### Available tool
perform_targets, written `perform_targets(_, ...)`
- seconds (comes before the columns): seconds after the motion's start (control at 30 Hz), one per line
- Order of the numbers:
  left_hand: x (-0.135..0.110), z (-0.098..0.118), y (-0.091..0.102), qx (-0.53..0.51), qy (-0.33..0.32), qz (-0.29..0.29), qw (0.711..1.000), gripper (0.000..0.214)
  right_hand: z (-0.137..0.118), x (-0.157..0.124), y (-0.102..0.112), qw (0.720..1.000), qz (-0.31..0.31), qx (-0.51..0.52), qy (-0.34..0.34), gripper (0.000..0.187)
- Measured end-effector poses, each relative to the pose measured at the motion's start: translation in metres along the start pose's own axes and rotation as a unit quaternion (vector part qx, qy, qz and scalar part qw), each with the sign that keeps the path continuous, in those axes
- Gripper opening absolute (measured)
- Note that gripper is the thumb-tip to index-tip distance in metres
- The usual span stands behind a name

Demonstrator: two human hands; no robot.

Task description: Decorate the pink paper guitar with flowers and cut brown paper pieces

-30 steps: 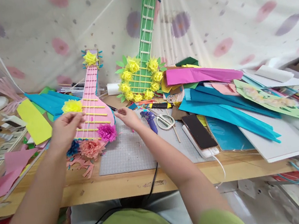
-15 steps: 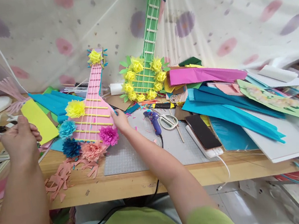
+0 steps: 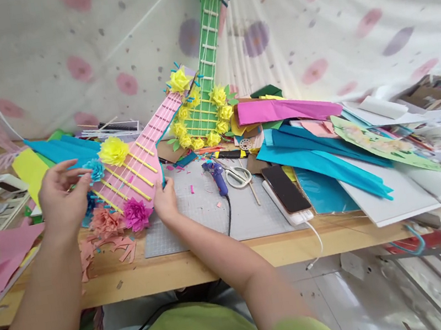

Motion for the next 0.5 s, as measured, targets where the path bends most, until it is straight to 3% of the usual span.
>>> perform_targets(0.17, -0.018, -0.008, -0.017, -0.087, 0.037, -0.048, 0.994, 0.032, -0.005, 0.004, -0.003, 1.000, -0.005, -0.014, -0.005, 0.014)
perform_targets(0.33, -0.037, -0.016, -0.022, -0.025, 0.109, -0.098, 0.989, 0.028, -0.011, 0.003, -0.004, 0.999, -0.030, -0.021, 0.008, 0.011)
perform_targets(0.5, -0.033, -0.003, -0.022, -0.013, 0.057, -0.093, 0.994, 0.031, -0.014, 0.002, -0.014, 0.998, -0.056, -0.038, -0.001, 0.010)
Point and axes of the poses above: each hand's wrist, its own x-axis towards the middle knuckle, its own y-axis out of the back of the hand, z = x × y, the point moved 1 cm from there along x, towards the middle knuckle, and after that the axes turned 7 degrees about y, right-handed, at the moved point
